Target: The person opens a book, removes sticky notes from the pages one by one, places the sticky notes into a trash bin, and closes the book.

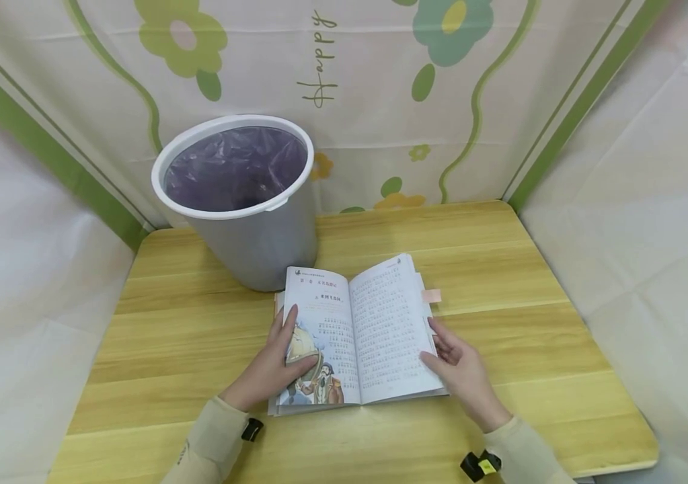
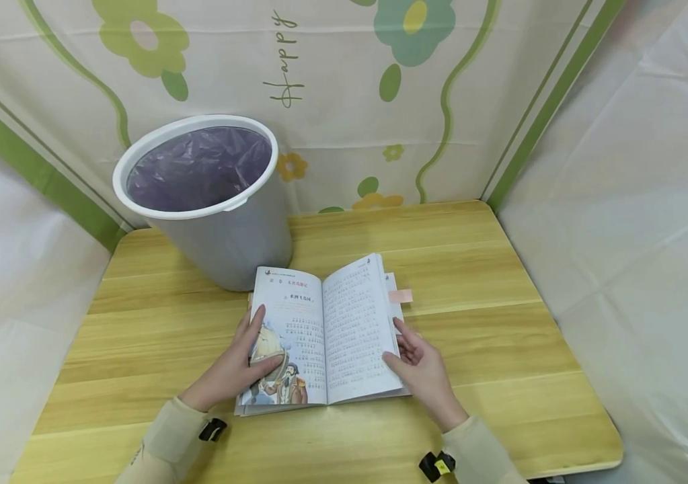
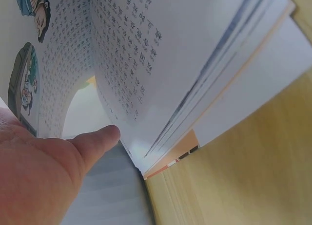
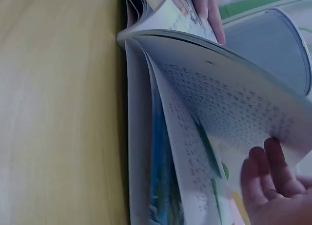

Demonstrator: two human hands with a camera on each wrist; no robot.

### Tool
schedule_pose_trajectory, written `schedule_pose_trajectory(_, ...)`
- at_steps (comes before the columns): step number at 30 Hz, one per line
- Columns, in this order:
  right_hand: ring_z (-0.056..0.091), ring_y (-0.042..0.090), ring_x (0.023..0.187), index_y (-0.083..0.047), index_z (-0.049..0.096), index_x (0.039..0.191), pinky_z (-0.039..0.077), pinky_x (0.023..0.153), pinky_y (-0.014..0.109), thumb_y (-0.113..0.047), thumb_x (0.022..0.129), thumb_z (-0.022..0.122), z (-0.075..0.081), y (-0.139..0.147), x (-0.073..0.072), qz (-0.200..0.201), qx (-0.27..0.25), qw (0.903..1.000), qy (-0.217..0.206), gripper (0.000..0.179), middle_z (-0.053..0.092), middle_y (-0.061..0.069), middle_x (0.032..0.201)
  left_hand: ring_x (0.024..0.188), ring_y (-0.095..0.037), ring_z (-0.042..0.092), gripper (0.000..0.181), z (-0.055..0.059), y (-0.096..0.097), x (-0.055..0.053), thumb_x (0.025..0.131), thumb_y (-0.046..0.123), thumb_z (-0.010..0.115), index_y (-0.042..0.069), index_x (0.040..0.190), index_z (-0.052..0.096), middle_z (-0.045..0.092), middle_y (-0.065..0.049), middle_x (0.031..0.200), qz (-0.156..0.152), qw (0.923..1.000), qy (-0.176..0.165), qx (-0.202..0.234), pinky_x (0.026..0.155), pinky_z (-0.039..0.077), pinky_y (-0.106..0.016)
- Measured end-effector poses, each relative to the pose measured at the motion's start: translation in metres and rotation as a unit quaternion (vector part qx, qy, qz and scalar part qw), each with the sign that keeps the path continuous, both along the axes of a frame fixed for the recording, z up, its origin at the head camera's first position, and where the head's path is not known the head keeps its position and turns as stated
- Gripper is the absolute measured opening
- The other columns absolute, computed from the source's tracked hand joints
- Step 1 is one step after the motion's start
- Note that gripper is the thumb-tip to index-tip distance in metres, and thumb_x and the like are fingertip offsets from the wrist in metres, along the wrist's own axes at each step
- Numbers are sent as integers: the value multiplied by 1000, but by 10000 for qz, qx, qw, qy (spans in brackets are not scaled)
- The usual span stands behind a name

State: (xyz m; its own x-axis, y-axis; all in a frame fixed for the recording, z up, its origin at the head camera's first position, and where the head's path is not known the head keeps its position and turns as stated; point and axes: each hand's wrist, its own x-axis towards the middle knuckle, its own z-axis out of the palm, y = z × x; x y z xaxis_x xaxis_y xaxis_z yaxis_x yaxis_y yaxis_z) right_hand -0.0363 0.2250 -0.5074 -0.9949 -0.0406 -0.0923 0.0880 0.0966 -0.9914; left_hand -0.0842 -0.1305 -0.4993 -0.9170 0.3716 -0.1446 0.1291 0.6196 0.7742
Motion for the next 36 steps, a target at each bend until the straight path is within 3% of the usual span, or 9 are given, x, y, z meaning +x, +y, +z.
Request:
schedule_pose_trajectory(5,51,20,128,3,19,156,47,98,26,-4,97,61,-3,-11,5,1194,-324,9894,757,73,25,28,157,146,-45,10,102,-1,-1,0,91,50,67,22,160,-1,-11,-23,162,39,10000,11,-9,111,24,-62)
schedule_pose_trajectory(10,61,25,117,-8,18,159,52,93,36,-8,97,63,-8,-30,9,1849,99,9753,1201,76,41,23,149,145,-45,10,102,-3,-4,1,91,50,67,22,160,-2,-12,-20,163,59,10000,27,-32,111,23,-62)
schedule_pose_trajectory(12,61,25,117,-14,22,158,51,94,43,-14,95,67,-9,-38,10,1878,566,9710,1365,78,49,15,145,145,-46,10,100,-4,-5,1,92,49,66,21,160,-2,-12,-21,163,20,9999,90,-43,111,23,-62)
schedule_pose_trajectory(15,49,28,131,-17,24,158,33,109,57,-25,92,71,-11,-51,10,1789,1329,9628,1528,81,44,9,151,146,-45,8,91,-4,-6,1,98,45,59,18,160,-1,-10,-22,163,-55,9998,215,-25,111,21,-62)
schedule_pose_trajectory(19,30,37,143,-2,30,154,10,112,67,-39,89,72,-15,-65,11,1585,2243,9474,1642,86,34,18,155,147,-42,5,76,-5,-8,0,105,38,47,17,160,0,-8,-21,163,-109,9993,367,43,112,18,-62)
schedule_pose_trajectory(21,28,40,143,0,33,152,11,111,68,-44,89,71,-18,-69,12,1557,2510,9398,1720,86,35,20,154,148,-42,5,71,-5,-9,-1,106,38,43,17,160,1,-7,-19,164,-113,9991,412,70,112,17,-62)
schedule_pose_trajectory(28,27,42,143,-14,28,158,10,109,72,-52,89,67,-25,-76,13,1653,2837,9261,1858,88,33,11,158,146,-45,8,67,-6,-11,0,107,37,39,17,161,4,-5,-20,164,-49,9989,437,174,111,16,-65)
schedule_pose_trajectory(32,27,41,143,-9,29,156,9,110,71,-54,89,67,-25,-76,13,1710,2878,9249,1804,90,33,14,157,146,-47,8,65,-7,-12,0,108,35,38,16,161,5,-5,-22,163,-9,9988,430,224,111,15,-65)
schedule_pose_trajectory(36,25,41,144,-19,26,158,8,109,72,-54,87,69,-25,-77,13,1825,2952,9227,1678,90,32,12,158,146,-46,7,64,-5,-12,1,108,36,36,17,161,6,-6,-21,163,30,9991,333,263,111,14,-65)
